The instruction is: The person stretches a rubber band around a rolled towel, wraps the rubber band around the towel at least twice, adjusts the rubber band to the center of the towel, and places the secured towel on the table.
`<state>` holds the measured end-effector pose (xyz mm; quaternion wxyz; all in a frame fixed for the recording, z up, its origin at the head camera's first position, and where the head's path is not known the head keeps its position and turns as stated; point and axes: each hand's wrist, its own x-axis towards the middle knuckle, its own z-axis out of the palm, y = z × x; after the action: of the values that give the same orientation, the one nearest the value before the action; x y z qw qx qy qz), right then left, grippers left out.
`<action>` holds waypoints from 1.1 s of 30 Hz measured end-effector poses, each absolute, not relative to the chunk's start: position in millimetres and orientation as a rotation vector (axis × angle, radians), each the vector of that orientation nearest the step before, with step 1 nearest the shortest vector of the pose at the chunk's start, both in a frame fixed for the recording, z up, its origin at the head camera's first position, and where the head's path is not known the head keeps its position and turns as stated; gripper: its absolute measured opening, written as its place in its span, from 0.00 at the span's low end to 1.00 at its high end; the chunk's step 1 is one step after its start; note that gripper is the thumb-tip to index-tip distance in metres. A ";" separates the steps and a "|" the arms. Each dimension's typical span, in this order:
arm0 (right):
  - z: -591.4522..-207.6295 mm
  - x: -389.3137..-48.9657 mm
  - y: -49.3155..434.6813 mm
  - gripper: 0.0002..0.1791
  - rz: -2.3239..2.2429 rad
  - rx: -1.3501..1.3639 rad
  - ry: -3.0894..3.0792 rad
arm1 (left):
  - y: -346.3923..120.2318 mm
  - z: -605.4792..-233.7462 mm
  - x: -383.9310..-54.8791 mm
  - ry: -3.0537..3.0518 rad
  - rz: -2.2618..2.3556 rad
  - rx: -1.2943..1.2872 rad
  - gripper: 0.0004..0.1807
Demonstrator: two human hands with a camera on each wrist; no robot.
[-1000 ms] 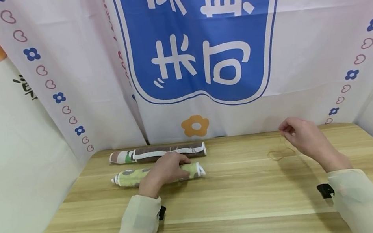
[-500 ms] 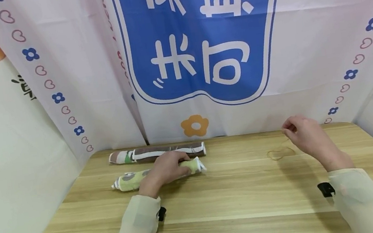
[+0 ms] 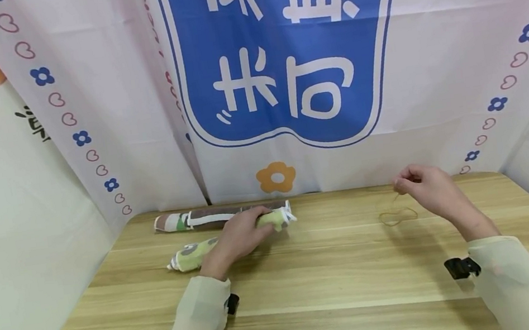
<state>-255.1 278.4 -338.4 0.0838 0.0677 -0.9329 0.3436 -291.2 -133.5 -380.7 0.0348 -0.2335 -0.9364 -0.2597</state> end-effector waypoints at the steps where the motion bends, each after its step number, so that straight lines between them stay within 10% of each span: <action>1: -337.9 -254.9 277.5 0.19 1.035 0.205 -2.784 | -132.6 -380.6 -291.6 -2.870 -0.805 -0.711 0.22; 33: -331.2 -252.4 237.3 0.15 0.989 0.318 -2.736 | -99.8 -367.7 -284.5 -2.761 -0.762 -0.761 0.17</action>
<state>-252.4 237.3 -331.2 0.1071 0.1079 -0.9295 0.3360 -284.5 -99.8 -367.7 0.0890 -0.2556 -0.9279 -0.2562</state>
